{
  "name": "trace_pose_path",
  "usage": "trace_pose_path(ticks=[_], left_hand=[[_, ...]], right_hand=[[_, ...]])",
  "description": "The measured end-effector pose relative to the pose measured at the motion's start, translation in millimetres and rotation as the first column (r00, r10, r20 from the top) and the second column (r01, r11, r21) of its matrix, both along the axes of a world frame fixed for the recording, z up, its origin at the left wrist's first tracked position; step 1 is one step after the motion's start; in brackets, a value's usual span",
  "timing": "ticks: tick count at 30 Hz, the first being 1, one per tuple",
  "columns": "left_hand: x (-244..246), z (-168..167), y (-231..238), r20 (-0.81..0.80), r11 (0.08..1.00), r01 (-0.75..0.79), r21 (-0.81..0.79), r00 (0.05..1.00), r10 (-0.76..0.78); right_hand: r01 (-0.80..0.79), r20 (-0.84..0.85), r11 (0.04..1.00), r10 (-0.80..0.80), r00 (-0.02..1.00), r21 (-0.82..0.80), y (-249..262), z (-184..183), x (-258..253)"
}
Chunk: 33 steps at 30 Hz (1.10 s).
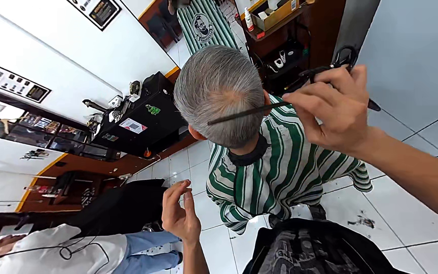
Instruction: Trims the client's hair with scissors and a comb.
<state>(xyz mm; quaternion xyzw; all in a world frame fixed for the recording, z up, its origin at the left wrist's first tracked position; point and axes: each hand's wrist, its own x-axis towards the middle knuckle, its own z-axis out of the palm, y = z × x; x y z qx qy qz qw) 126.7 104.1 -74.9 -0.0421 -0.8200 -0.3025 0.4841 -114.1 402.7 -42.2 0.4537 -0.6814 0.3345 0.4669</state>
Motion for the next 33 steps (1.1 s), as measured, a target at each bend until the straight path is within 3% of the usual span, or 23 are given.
trace_pose_path(ticks=[4,6,12,16,20,25,30,33], left_hand=[[15,-13,-3,0.019,0.997,-0.047,0.063,0.999,0.046],[18,-19,-4,0.029,0.993,-0.048,0.111,0.999,0.045],[5,-21,4,0.037,0.988,0.005,0.156,0.999,-0.011],[2,-29,6,0.046,0.983,0.038,0.178,0.998,-0.047],[13,-42,3,0.077,0.977,-0.009,0.215,0.997,-0.008],[21,-59,1,0.100,0.957,-0.035,0.287,0.995,0.006],[13,-66,7,0.087,0.939,-0.019,0.344,0.996,-0.012],[7,-68,13,0.071,0.932,0.000,0.362,0.997,-0.027]], right_hand=[[-0.015,-0.082,0.983,0.031,0.996,0.184,17,-22,17],[-0.052,-0.071,0.982,0.066,0.995,0.183,26,-26,19],[-0.149,0.142,0.986,0.137,0.980,0.080,20,34,-7],[-0.235,0.177,0.950,0.199,0.964,0.207,25,57,-23],[-0.229,0.182,0.908,0.173,0.968,0.351,46,51,-31],[-0.144,0.049,0.897,0.136,0.989,0.418,56,33,-22],[0.031,-0.219,0.978,0.015,0.976,0.205,42,35,-5],[0.092,-0.295,0.984,-0.043,0.955,0.154,29,42,-9]])
